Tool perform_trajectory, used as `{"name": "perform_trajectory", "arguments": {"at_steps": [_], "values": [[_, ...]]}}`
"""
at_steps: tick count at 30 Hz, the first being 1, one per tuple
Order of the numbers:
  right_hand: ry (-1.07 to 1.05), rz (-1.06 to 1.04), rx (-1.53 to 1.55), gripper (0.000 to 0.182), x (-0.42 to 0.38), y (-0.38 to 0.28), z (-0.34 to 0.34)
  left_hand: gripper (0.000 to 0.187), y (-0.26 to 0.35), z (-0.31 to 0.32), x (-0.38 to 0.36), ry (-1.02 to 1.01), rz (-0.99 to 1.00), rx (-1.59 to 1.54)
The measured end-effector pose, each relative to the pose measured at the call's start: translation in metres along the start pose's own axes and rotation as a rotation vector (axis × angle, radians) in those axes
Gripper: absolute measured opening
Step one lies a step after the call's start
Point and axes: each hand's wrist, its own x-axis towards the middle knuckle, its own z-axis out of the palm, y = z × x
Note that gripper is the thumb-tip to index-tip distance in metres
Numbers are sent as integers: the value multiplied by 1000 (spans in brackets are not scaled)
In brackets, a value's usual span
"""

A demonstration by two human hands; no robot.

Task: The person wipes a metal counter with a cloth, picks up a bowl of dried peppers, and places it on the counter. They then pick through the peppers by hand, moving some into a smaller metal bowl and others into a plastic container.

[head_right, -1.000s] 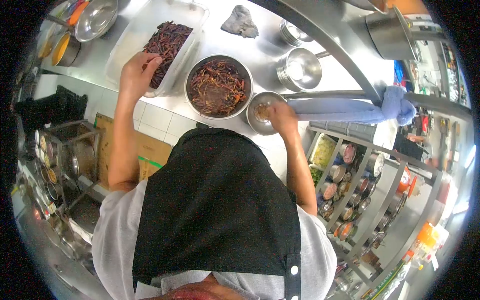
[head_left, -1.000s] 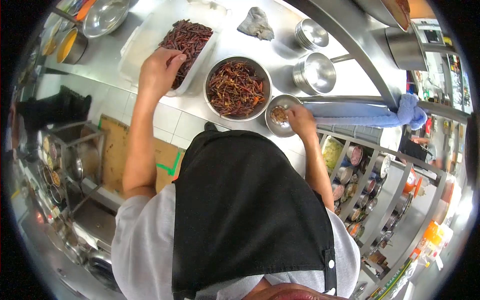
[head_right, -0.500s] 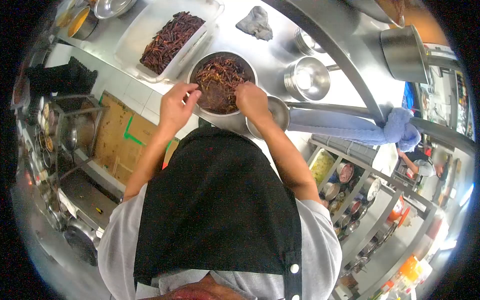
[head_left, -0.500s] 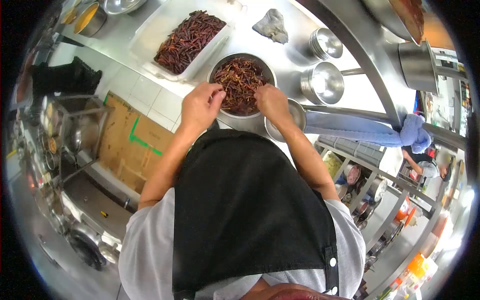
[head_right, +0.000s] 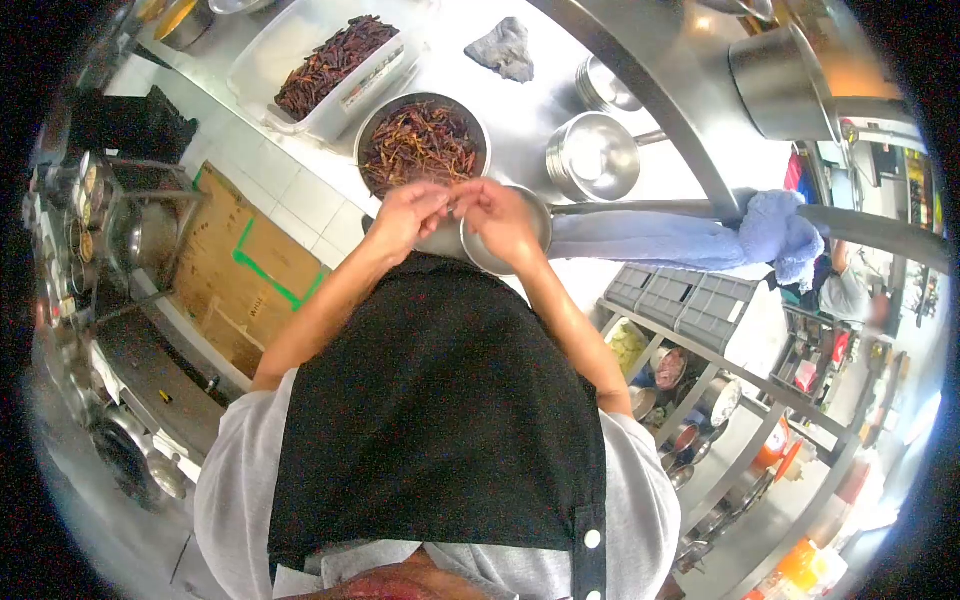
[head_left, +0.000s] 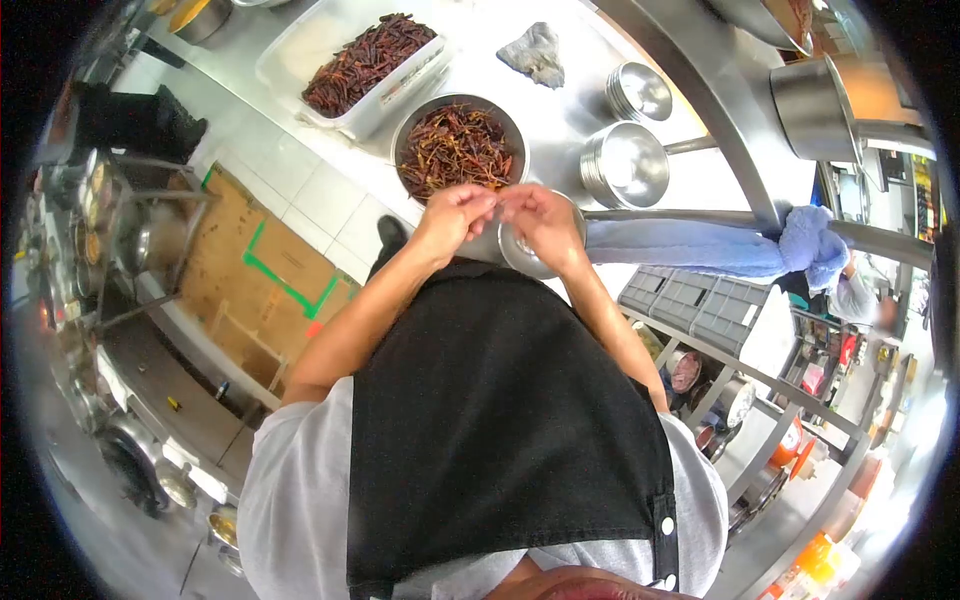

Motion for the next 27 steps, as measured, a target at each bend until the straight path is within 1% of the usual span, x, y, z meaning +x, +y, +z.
{"name": "perform_trajectory", "arguments": {"at_steps": [1,2,3,4,6,7,8,10,12,15,18,21,24,25,27], "values": [[-74,17,95,23,-7,4,-3,16,-9,-4,0,-66,-58,-96],[-96,6,120,22,-12,11,-6,15,-14,-7,-2,-132,-117,-190],[-117,-3,148,20,-16,18,-9,16,-16,-5,-6,-143,-147,-225],[-134,-8,179,19,-20,24,-13,16,-19,-8,-7,-148,-136,-204],[-83,92,90,17,-24,29,-22,16,-25,-12,-9,-160,-117,-164],[-77,132,40,18,-22,34,-28,18,-25,-17,-9,-122,-112,-108],[-72,171,-11,18,-18,42,-36,18,-23,-21,-10,-112,-100,-132],[-9,0,-534,20,-5,65,-45,18,-21,-32,-16,-91,-81,-179],[71,-173,-1066,23,6,40,-35,16,-15,-46,-23,-95,-62,-299],[181,-306,-1053,23,31,-8,0,13,-14,-63,-29,-106,-25,-390],[112,-283,-1279,17,78,-1,16,14,-7,-66,-30,23,-60,-425],[90,-262,-1388,13,101,21,23,14,2,-66,-31,84,-65,-375],[177,-390,-1248,13,104,26,16,14,5,-66,-32,70,-17,-384],[187,-396,-1170,15,103,25,13,15,5,-67,-31,73,-12,-385],[192,-306,-1074,16,98,17,11,17,7,-67,-26,71,-7,-379]]}}
